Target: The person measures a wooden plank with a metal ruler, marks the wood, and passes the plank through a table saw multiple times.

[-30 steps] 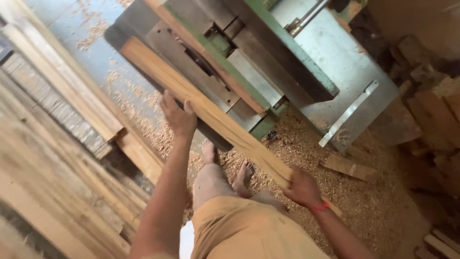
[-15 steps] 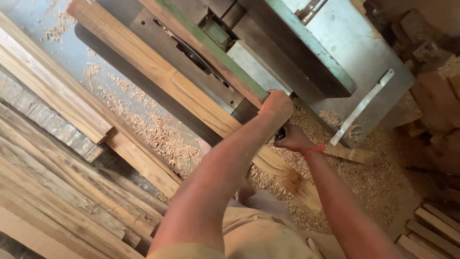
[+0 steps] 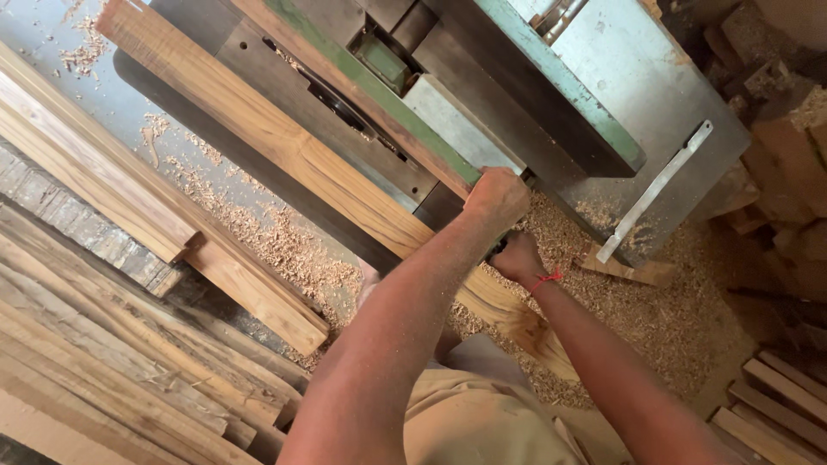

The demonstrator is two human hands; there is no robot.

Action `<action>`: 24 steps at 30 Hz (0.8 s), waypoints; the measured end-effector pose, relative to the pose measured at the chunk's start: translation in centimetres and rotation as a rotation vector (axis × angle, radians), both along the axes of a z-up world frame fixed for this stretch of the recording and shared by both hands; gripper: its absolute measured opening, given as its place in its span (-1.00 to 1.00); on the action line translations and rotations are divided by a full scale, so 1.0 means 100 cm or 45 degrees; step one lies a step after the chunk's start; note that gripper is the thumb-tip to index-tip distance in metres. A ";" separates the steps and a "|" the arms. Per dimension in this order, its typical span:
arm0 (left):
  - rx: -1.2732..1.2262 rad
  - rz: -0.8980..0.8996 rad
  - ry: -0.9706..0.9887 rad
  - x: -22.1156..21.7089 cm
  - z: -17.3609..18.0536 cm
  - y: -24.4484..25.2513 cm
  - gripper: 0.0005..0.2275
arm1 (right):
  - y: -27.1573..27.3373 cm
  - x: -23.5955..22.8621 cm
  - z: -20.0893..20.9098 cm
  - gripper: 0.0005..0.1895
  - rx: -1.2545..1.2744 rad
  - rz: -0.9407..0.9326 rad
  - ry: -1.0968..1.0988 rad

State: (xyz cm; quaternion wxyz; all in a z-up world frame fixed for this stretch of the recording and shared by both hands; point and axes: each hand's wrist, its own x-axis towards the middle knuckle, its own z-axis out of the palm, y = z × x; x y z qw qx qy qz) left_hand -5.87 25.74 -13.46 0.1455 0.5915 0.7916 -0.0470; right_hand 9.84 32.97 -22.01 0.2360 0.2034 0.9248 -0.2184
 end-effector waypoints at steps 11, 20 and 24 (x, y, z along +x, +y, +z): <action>0.019 -0.038 0.002 0.001 0.016 -0.008 -0.79 | -0.012 0.006 0.006 -0.63 0.144 0.003 0.112; -0.005 -0.009 -0.036 -0.007 0.008 -0.001 -0.78 | 0.017 -0.013 0.013 -0.51 -0.762 -0.369 -0.106; -0.006 0.013 -0.065 -0.004 0.007 -0.002 -0.77 | 0.019 -0.018 0.019 -0.43 -0.733 -0.205 -0.114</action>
